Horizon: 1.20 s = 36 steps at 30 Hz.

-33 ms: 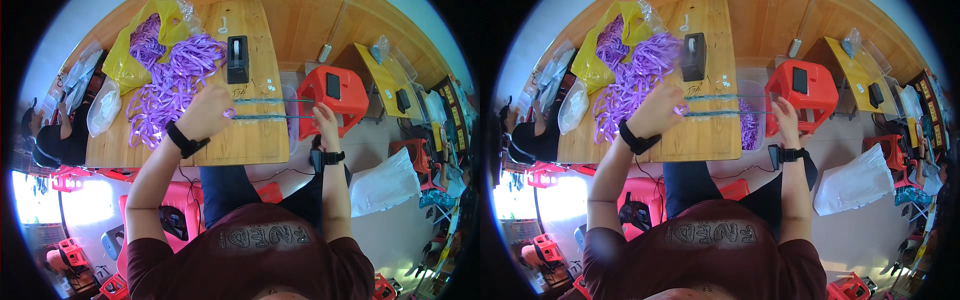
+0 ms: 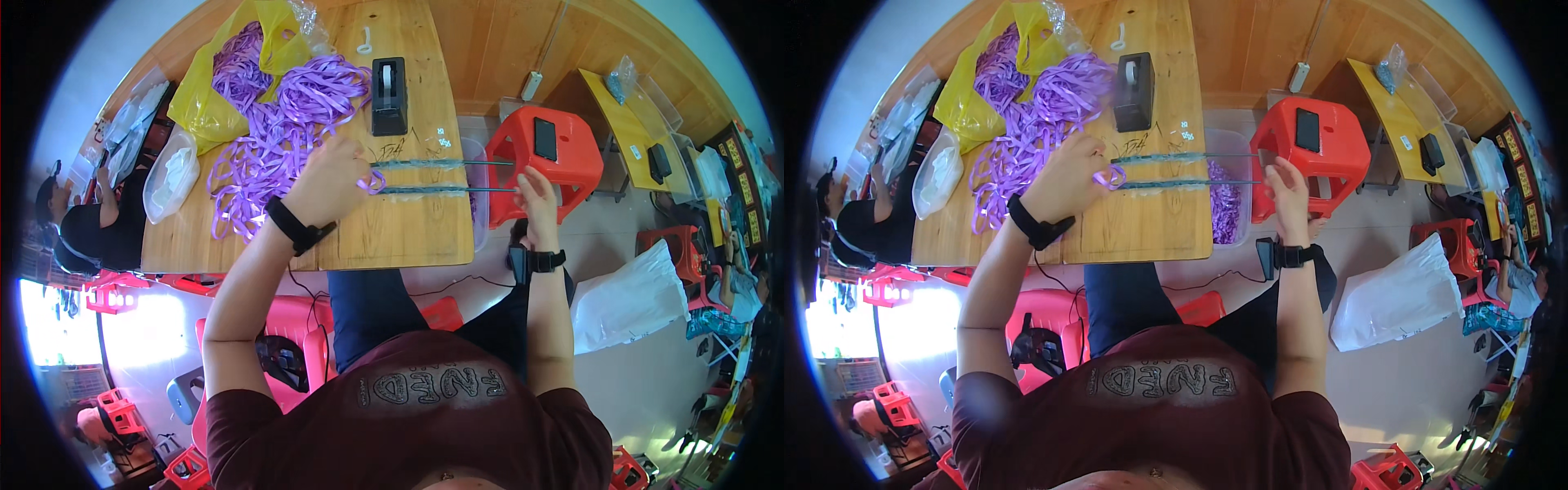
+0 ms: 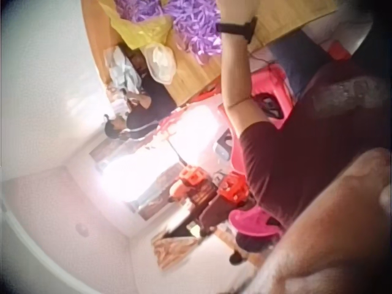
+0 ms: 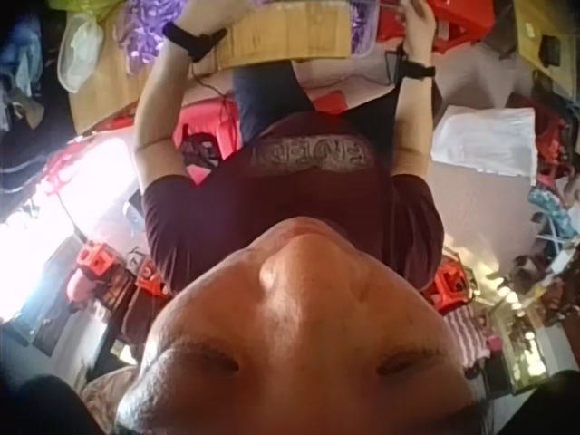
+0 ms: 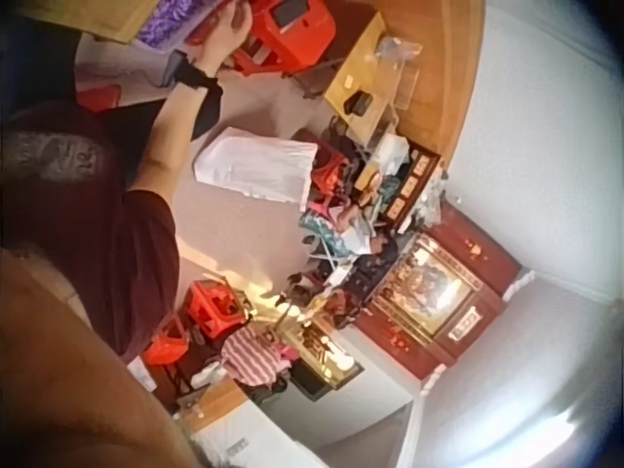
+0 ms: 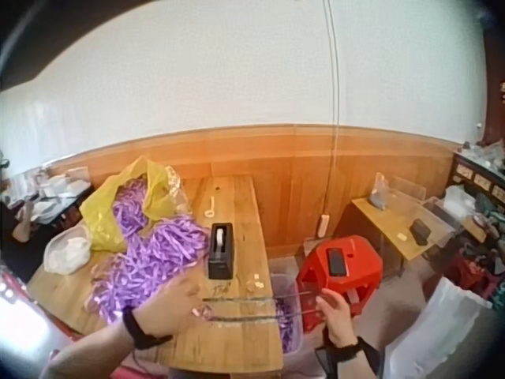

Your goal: Tying knots in purple lanyards or ribbons.

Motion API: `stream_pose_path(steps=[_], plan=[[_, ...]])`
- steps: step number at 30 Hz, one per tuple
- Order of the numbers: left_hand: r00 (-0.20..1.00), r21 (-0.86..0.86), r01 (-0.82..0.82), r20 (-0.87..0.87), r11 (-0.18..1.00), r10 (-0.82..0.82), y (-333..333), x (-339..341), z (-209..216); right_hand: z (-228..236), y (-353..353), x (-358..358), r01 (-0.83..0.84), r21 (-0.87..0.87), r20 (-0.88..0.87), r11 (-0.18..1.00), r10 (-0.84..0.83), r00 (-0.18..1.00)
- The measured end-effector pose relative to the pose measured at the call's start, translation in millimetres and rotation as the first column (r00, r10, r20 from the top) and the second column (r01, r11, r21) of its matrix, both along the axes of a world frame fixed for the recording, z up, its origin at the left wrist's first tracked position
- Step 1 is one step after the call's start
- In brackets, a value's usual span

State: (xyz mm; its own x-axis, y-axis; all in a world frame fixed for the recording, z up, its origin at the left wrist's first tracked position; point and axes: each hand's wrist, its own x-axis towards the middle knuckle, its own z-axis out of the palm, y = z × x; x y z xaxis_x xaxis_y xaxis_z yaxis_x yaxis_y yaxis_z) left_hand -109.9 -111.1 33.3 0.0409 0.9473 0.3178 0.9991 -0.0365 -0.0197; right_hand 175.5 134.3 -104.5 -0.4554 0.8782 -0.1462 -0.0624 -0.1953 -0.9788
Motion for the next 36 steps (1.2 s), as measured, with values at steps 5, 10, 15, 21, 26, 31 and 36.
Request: stream_pose_path(steps=[5,10,15,21,26,31,36], plan=[[0.876,0.003,-0.072,0.479,0.997,0.062,-0.5,25.0,55.4,76.6,-50.7,-2.1,0.151,0.281,-0.194,0.948,-0.098,0.976],[0.794,0.196,0.216,0.535,0.956,-0.289,5.8,107.6,62.7,121.0,-122.4,-24.3,-0.368,0.427,-0.216,0.826,0.488,0.846],[0.766,0.183,0.257,0.561,0.949,-0.315,-14.0,160.4,42.2,113.2,-130.5,-15.0,-0.374,0.253,-0.2,0.893,0.426,0.883],[0.586,0.091,0.11,0.799,0.99,-0.138,-21.4,137.5,12.7,101.7,-103.3,32.6,-0.278,0.145,-0.216,0.95,0.304,0.928],[0.146,0.024,0.053,0.989,0.998,-0.031,-17.4,114.2,-9.6,119.2,-103.3,50.9,-0.181,0.206,-0.095,0.962,0.204,0.974],[0.092,-0.068,0.107,0.994,0.992,0.059,-10.1,123.0,-10.0,127.4,-103.5,66.9,-0.055,0.439,0.035,0.897,0.044,0.998],[0.139,-0.033,0.152,0.99,0.988,0.012,-5.9,148.0,-18.4,127.6,-92.1,78.6,0.052,0.816,0.062,0.576,-0.177,0.982]])
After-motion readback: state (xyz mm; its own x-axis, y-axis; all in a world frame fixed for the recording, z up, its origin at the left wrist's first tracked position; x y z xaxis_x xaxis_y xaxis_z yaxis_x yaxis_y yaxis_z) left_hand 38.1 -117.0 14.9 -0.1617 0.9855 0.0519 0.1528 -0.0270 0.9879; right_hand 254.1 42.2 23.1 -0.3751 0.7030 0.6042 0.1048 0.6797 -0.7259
